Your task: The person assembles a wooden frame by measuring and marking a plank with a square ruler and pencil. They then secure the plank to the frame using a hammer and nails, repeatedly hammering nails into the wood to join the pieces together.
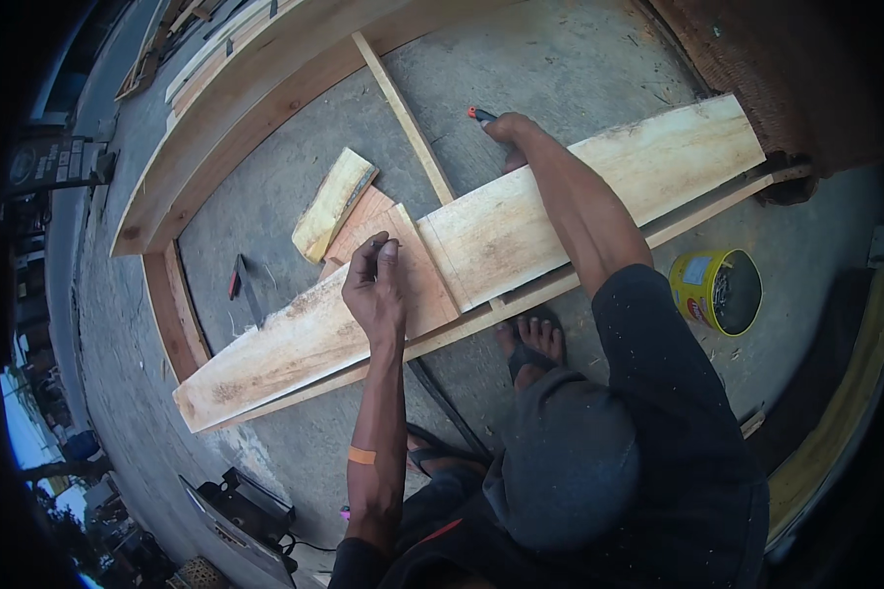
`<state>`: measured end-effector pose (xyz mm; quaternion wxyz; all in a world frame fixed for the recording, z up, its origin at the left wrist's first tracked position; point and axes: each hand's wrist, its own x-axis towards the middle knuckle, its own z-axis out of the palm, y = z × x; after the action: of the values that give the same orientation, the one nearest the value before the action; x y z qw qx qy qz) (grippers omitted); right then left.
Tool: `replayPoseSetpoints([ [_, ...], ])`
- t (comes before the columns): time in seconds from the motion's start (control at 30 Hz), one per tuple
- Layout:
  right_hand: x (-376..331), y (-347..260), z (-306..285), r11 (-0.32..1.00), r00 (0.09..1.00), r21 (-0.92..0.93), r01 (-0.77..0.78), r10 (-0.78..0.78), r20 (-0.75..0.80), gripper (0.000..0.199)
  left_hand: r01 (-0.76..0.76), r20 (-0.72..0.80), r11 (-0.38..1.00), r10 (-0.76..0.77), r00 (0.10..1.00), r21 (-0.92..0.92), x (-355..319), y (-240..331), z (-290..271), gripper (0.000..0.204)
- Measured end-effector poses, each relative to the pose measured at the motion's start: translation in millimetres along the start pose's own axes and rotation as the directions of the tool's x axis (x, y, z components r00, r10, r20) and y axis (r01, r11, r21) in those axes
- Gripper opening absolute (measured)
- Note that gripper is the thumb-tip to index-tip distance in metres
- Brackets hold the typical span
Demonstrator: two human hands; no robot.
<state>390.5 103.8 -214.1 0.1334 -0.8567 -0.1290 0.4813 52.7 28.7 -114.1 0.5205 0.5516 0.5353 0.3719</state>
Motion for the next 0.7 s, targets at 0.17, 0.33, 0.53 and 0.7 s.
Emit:
replayPoseSetpoints([
  [0.17, 25.6, 8.2, -0.2, 0.963, 0.984, 0.246, -0.109, 0.139, -0.109, 0.057, -0.017, -0.074, 0.999, 0.020, 0.997, 0.045, -0.3, -20.8, 6.5, 0.021],
  [0.33, 38.0, 22.4, -10.4, 0.925, 0.978, 0.379, -0.015, 0.094, -0.189, 0.041, -0.049, -0.079, 0.996, 0.055, 0.995, 0.078, -4.5, -15.0, 17.3, 0.019],
  [0.53, -34.5, -8.8, -29.7, 0.615, 0.961, 0.764, 0.198, 0.032, -0.275, 0.035, -0.141, -0.083, 0.973, 0.158, 0.984, 0.184, -0.9, -19.9, 13.6, 0.017],
  [0.7, -155.6, 35.1, -44.0, 0.532, 0.786, 0.586, 0.611, -0.498, -0.367, 0.043, -0.227, -0.069, 0.951, 0.246, 0.967, 0.211, -0.1, -19.3, 17.9, 0.017],
])
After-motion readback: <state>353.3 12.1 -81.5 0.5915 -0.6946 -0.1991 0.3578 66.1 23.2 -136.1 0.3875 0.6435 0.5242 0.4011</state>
